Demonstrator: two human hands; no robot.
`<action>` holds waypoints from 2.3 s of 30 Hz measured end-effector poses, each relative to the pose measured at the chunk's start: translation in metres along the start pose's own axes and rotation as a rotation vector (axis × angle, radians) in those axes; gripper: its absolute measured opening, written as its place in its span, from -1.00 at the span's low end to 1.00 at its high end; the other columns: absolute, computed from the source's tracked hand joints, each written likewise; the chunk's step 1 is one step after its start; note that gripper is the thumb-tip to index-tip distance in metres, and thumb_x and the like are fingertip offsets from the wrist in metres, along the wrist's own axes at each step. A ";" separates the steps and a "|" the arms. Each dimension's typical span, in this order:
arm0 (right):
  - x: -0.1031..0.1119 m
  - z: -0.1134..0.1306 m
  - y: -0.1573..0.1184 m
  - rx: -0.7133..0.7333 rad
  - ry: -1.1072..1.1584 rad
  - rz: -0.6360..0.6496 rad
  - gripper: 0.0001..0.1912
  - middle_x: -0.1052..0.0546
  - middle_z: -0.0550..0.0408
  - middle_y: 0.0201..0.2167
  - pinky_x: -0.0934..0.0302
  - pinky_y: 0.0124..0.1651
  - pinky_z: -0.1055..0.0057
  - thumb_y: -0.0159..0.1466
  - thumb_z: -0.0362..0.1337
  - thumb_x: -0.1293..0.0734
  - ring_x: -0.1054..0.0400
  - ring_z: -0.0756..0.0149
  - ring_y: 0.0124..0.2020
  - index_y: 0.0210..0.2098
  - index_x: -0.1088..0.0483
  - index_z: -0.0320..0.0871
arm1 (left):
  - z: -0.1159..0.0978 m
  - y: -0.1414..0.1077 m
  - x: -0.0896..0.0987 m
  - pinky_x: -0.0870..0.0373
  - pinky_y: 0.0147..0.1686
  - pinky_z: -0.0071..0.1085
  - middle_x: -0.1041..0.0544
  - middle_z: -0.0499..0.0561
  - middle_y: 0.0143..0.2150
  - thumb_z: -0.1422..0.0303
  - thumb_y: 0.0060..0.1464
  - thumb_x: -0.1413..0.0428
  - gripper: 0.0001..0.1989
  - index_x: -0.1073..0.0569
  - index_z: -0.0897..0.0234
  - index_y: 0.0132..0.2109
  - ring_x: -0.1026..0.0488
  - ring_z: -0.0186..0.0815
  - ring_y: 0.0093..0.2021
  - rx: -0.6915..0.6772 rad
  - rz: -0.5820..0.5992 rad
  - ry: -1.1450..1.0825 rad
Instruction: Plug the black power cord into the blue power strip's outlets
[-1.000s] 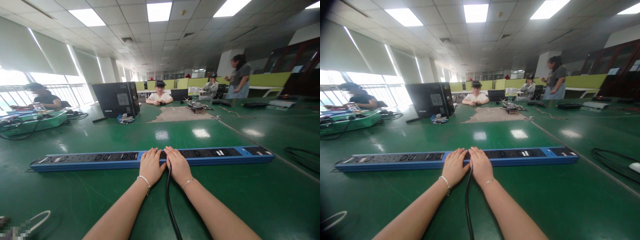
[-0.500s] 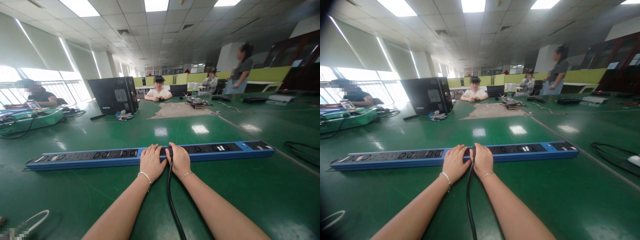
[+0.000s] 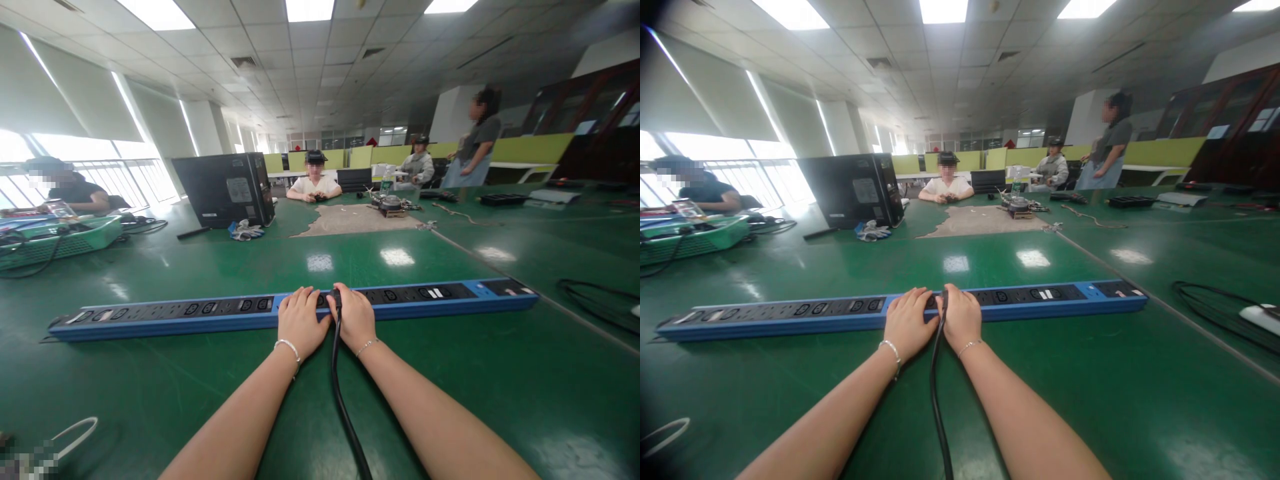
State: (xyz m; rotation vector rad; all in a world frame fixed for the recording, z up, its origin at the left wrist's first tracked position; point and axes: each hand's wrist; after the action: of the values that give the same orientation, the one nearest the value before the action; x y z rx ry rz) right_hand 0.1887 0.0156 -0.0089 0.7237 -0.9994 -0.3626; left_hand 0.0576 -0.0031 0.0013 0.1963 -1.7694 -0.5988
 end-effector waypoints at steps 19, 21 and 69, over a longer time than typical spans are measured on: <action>0.085 -0.134 0.004 -0.450 0.246 -0.110 -0.53 -0.56 -0.04 -0.19 -0.26 -0.05 0.19 0.15 0.05 -0.23 -0.42 0.16 -0.17 -0.14 -0.45 -0.15 | 0.004 0.001 0.001 -0.06 0.16 -0.15 -0.36 0.08 0.17 0.09 0.05 -0.06 -0.49 -0.32 0.20 0.11 -0.20 -0.13 0.20 -0.013 0.024 -0.010; 0.084 -0.135 0.003 -0.425 0.251 -0.065 -0.53 -0.55 -0.03 -0.18 -0.26 -0.05 0.20 0.15 0.05 -0.22 -0.42 0.17 -0.17 -0.15 -0.46 -0.14 | 0.004 0.001 0.001 -0.06 0.16 -0.15 -0.36 0.07 0.17 0.10 0.06 -0.06 -0.50 -0.32 0.18 0.11 -0.20 -0.13 0.21 -0.009 0.030 -0.013; 0.073 -0.123 -0.017 -0.349 -0.313 -0.024 -0.58 -0.48 0.05 -0.02 0.14 0.22 -0.01 0.26 -0.04 -0.11 -0.18 0.17 0.16 0.03 -0.37 0.03 | 0.003 0.000 0.002 -0.09 0.15 -0.17 -0.37 0.07 0.16 0.11 0.07 -0.05 -0.50 -0.33 0.22 0.12 -0.21 -0.14 0.21 -0.023 0.018 0.005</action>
State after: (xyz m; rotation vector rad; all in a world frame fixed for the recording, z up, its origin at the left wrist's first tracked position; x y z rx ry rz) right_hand 0.3326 0.0077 -0.0162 0.3675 -1.1835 -0.6672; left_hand 0.0544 -0.0033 0.0029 0.1660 -1.7568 -0.6051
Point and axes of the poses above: each hand's wrist, its own y-axis towards the middle knuckle, its own x-axis out of the back of the hand, z = x × y
